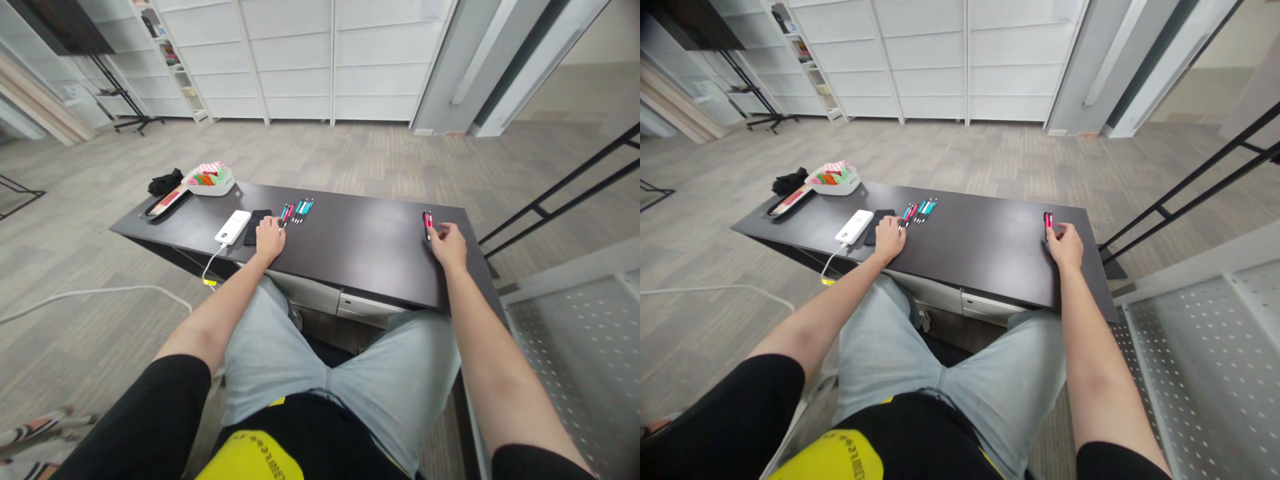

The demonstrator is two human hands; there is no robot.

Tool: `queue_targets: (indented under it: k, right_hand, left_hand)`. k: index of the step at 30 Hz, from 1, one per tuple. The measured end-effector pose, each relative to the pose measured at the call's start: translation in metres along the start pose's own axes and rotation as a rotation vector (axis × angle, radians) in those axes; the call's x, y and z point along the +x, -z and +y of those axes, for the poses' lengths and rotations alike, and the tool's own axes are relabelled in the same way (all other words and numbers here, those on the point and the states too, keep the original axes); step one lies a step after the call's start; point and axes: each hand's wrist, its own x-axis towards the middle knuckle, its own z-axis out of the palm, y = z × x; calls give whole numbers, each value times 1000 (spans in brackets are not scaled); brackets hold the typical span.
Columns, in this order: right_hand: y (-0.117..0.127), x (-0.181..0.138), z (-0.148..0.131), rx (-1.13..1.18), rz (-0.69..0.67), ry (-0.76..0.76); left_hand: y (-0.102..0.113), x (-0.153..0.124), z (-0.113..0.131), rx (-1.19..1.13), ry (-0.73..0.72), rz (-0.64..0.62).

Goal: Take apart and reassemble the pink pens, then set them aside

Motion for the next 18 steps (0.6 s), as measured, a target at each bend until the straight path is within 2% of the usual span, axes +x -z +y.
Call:
queue_targets:
  k: [9,18]
  right_hand:
    - [2,-3,-3,1,17,-7]
    - [0,-1,1,-47,24,-7]
  left_hand:
    - [15,53,2,103,2,-150]
    - [24,70,17,138,118,-235]
